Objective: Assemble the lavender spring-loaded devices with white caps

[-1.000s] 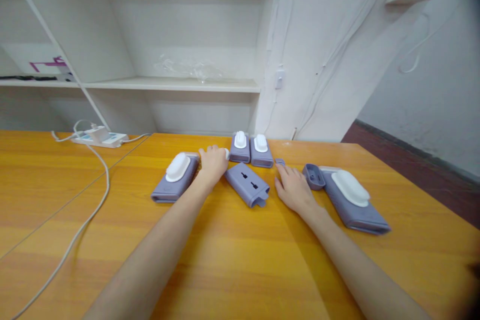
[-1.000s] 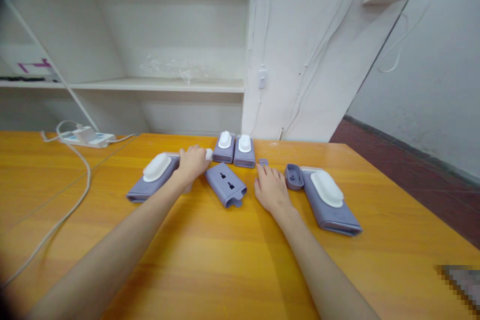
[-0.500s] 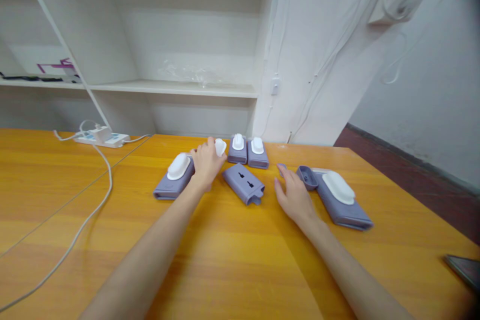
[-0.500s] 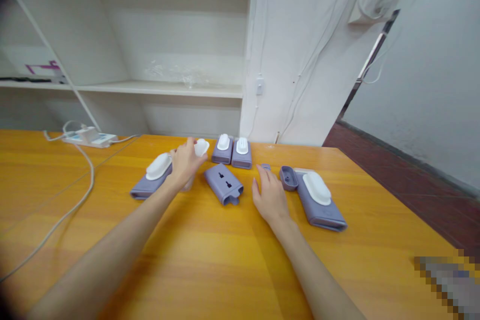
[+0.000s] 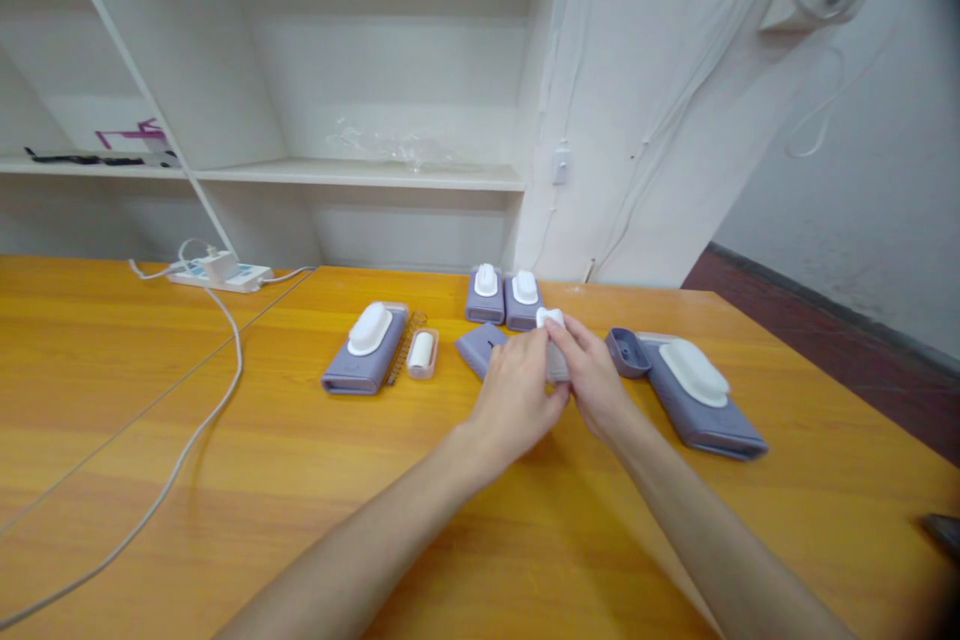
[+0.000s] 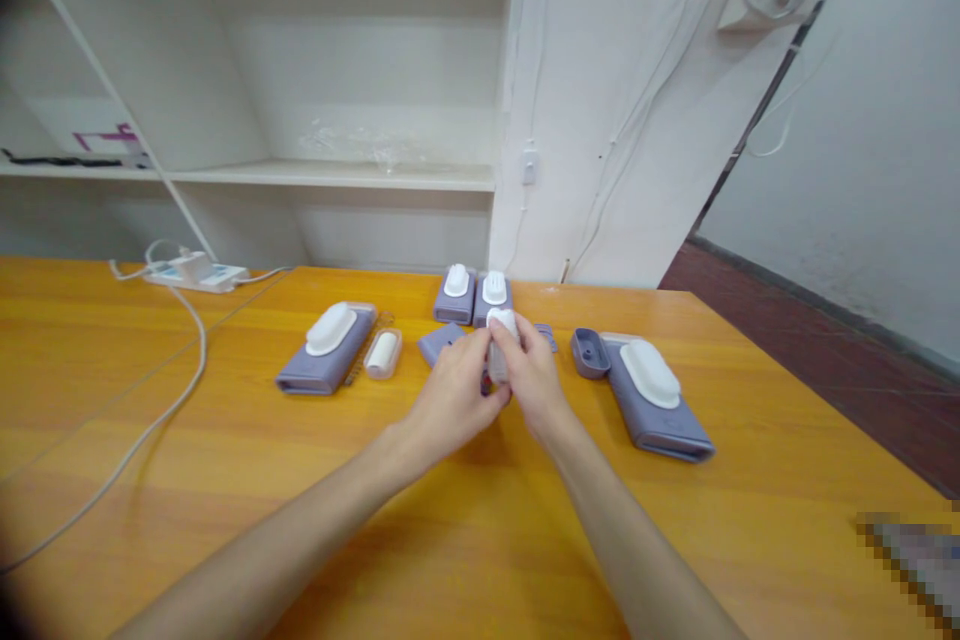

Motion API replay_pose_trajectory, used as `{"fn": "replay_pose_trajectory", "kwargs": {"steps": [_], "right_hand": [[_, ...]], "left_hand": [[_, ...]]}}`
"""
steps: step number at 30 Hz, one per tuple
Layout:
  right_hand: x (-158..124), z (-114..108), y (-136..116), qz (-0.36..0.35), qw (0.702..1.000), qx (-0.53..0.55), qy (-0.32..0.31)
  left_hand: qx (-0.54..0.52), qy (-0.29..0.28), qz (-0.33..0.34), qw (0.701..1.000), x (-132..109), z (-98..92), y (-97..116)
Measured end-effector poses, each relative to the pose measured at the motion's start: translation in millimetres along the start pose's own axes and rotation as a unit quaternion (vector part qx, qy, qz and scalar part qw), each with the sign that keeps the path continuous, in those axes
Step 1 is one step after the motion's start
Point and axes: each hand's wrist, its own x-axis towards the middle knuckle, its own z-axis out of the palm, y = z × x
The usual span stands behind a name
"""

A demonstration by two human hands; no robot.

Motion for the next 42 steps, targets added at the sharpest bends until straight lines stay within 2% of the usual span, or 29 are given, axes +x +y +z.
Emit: {"fn": "replay_pose_trajectory", "kwargs": {"steps": [3,5,8,10,12,16,19,22,24,26,29,32,36,42], "right_hand": [[1.6,-15.1,3.2,-0.025,0.989,-0.13,0.066],[1.8,-27.5,7.2,-0.036,0.95,-0.286,0.117],[-1.8,-45.6,18.0,-0.003,0.881,-0.46,0.106],[-6.0,-53.9,27.1,-0.01,0.845,-0.528,0.086],[-10.1,-58.2,35.4,-0.006,0.799,-0.598,0.068],[-14.6,-58.8,43.2,-0.063,0.721,-0.688,0.052],[-16.9,-56.6,42.4,-0.107,0.69,-0.711,0.079],[-21.2,-51.4,39.0,-0.162,0.691,-0.7,0.081],[-26.1,-45.3,36.5,-0.216,0.707,-0.673,0.019],[-32.0,-37.2,34.3,-0.263,0.716,-0.642,-0.076],[-40.1,-24.0,32.4,-0.268,0.73,-0.614,-0.134],[-44.6,-12.7,33.4,-0.256,0.751,-0.597,-0.12],[-45.1,-5.7,39.7,-0.243,0.758,-0.594,-0.116],[-36.6,-19.5,53.1,-0.23,0.769,-0.588,-0.101]], "left_hand": [[0.016,-0.026,0.016,0.999,-13.6,-5.7,-3.9],[0.083,0.003,-0.002,0.997,-23.5,-13.9,-12.8],[0.222,0.024,-0.039,0.974,-34.7,-30.4,-37.2],[0.305,0.028,-0.073,0.949,-39.2,-39.7,-56.6],[0.357,0.009,-0.095,0.929,-42.2,-45.1,-73.3],[0.398,-0.02,-0.087,0.913,-47.5,-45.2,-88.7],[0.4,-0.018,-0.059,0.915,-51.5,-43.0,-89.8],[0.386,-0.015,-0.04,0.922,-54.5,-43.8,-92.4],[0.364,-0.017,-0.027,0.931,-55.7,-45.7,-96.1],[0.339,-0.019,-0.005,0.941,-56.6,-47.6,-99.5],[0.305,-0.02,0.023,0.952,-57.3,-48.8,-101.4],[0.295,-0.025,0.022,0.955,-57.2,-47.9,-100.0],[0.307,-0.024,0.003,0.951,-56.7,-45.9,-98.6],[0.323,-0.006,-0.011,0.946,-57.7,-43.7,-100.1]]}}
